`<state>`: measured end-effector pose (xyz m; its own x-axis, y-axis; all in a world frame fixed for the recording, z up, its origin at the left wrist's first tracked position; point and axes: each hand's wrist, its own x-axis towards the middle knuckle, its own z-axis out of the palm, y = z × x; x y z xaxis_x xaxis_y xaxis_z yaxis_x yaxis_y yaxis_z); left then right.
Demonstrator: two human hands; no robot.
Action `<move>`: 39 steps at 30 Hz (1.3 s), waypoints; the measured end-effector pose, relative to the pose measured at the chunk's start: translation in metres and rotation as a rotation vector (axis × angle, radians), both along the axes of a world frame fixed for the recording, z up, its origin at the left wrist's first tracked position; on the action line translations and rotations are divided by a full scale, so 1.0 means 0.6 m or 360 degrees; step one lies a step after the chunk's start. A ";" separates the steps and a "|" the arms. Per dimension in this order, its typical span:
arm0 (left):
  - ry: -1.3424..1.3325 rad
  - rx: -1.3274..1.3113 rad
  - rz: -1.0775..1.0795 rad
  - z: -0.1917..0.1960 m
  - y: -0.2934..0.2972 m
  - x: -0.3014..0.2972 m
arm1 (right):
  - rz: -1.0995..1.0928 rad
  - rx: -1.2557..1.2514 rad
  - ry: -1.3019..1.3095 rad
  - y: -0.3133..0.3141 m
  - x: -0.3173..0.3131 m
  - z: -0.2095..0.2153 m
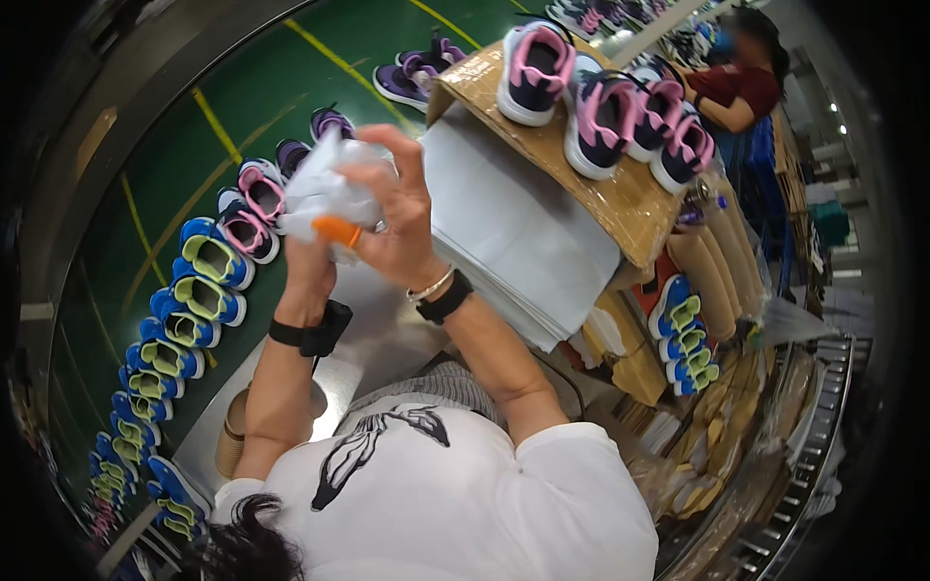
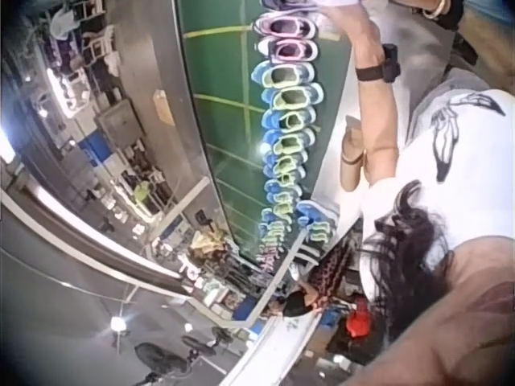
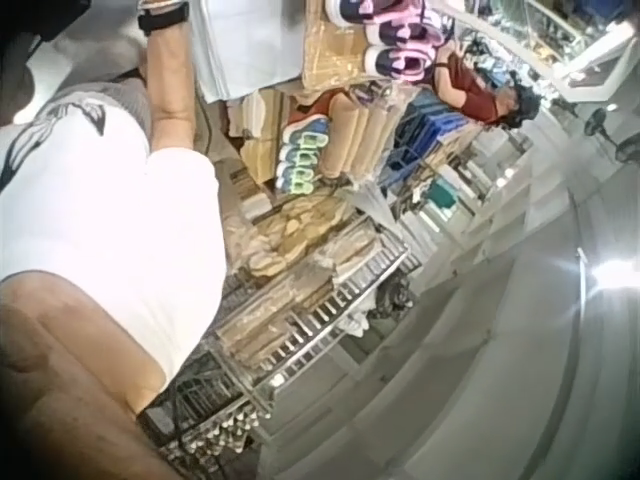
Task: The person wraps shoe inserts in paper and stuffs them into shoes on a conveyor belt. After finishing the available inserts, they walk to a storage rack to retrieve a new pack of shoe forms.
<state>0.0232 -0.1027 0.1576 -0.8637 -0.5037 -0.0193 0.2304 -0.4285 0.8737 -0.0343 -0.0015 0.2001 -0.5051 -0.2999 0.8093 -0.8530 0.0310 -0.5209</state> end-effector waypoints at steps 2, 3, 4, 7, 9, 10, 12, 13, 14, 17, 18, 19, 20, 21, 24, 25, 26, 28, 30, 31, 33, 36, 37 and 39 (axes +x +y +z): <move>-0.0261 0.0054 -0.0075 0.002 -0.017 -0.012 | 0.0067 0.0102 -0.0130 -0.019 -0.007 -0.017; -0.0258 0.0057 -0.0058 -0.003 -0.028 -0.005 | 0.0097 0.0206 -0.0257 -0.027 -0.011 -0.023; -0.0140 0.0195 -0.0109 -0.016 -0.045 0.009 | 0.0114 0.0208 -0.0253 -0.034 -0.018 -0.025; -0.0178 0.0594 0.0260 -0.072 -0.107 0.058 | -0.0361 -0.0178 -0.0263 -0.039 -0.051 -0.023; -0.0014 0.0584 0.0263 -0.139 -0.144 0.103 | -0.0378 -0.0533 -0.0849 -0.036 -0.072 -0.042; -0.0156 0.0397 0.0137 -0.139 -0.129 0.121 | -0.0363 -0.0522 -0.0852 -0.042 -0.074 -0.044; -0.0472 0.0277 -0.0099 -0.094 -0.060 0.133 | -0.0297 -0.0784 -0.1073 -0.057 -0.078 -0.051; -0.0664 0.0197 -0.0184 -0.075 -0.014 0.129 | -0.0290 -0.0773 -0.1126 -0.069 -0.071 -0.057; -0.0500 0.0364 -0.0203 -0.070 0.024 0.123 | -0.0261 -0.0758 -0.1139 -0.081 -0.059 -0.059; -0.0444 0.0520 -0.0080 -0.064 -0.001 0.109 | -0.0327 -0.0325 -0.0884 -0.090 -0.027 -0.071; -0.0561 0.0513 0.0050 -0.057 -0.020 0.098 | -0.0314 -0.0318 -0.0879 -0.091 -0.022 -0.068; -0.0659 0.0364 0.0250 -0.042 -0.030 0.085 | -0.0214 -0.0450 -0.0907 -0.093 -0.017 -0.063; -0.0653 0.0367 0.0261 -0.035 -0.041 0.075 | -0.0112 -0.0586 -0.0936 -0.096 -0.014 -0.059; -0.0542 0.0215 0.0348 -0.029 -0.051 0.065 | -0.0045 -0.0561 -0.0949 -0.094 -0.016 -0.058; -0.0331 0.0204 0.0324 -0.033 -0.089 0.061 | 0.0089 -0.0545 -0.0987 -0.093 -0.010 -0.039; -0.0192 0.0420 0.0105 -0.032 -0.101 0.059 | 0.0286 -0.0547 -0.1305 -0.089 0.001 -0.048; -0.0050 0.0632 -0.0104 -0.029 -0.107 0.056 | 0.0297 -0.0544 -0.1302 -0.091 0.008 -0.048; 0.0002 0.0658 -0.0021 -0.047 -0.097 0.047 | 0.0445 -0.0294 -0.0778 -0.100 0.017 -0.040; -0.0139 0.0179 -0.0240 -0.063 -0.091 0.044 | 0.0254 0.0209 -0.0175 -0.093 0.008 -0.028; -0.0154 0.0345 -0.0072 -0.067 -0.078 0.044 | 0.0423 0.0361 -0.0255 -0.093 0.009 -0.034; -0.0111 0.0360 0.0055 -0.045 -0.035 0.038 | 0.0392 0.0561 -0.0354 -0.086 -0.008 -0.042; 0.0101 0.0344 0.0187 -0.043 -0.010 0.053 | 0.0214 0.0357 -0.0934 -0.103 -0.037 -0.063; -0.0055 -0.0095 0.0084 -0.052 -0.009 0.052 | 0.0329 0.0444 -0.1116 -0.101 -0.052 -0.075; -0.0317 -0.0275 0.0034 -0.064 -0.030 0.041 | 0.0527 0.0390 -0.1300 -0.103 -0.050 -0.093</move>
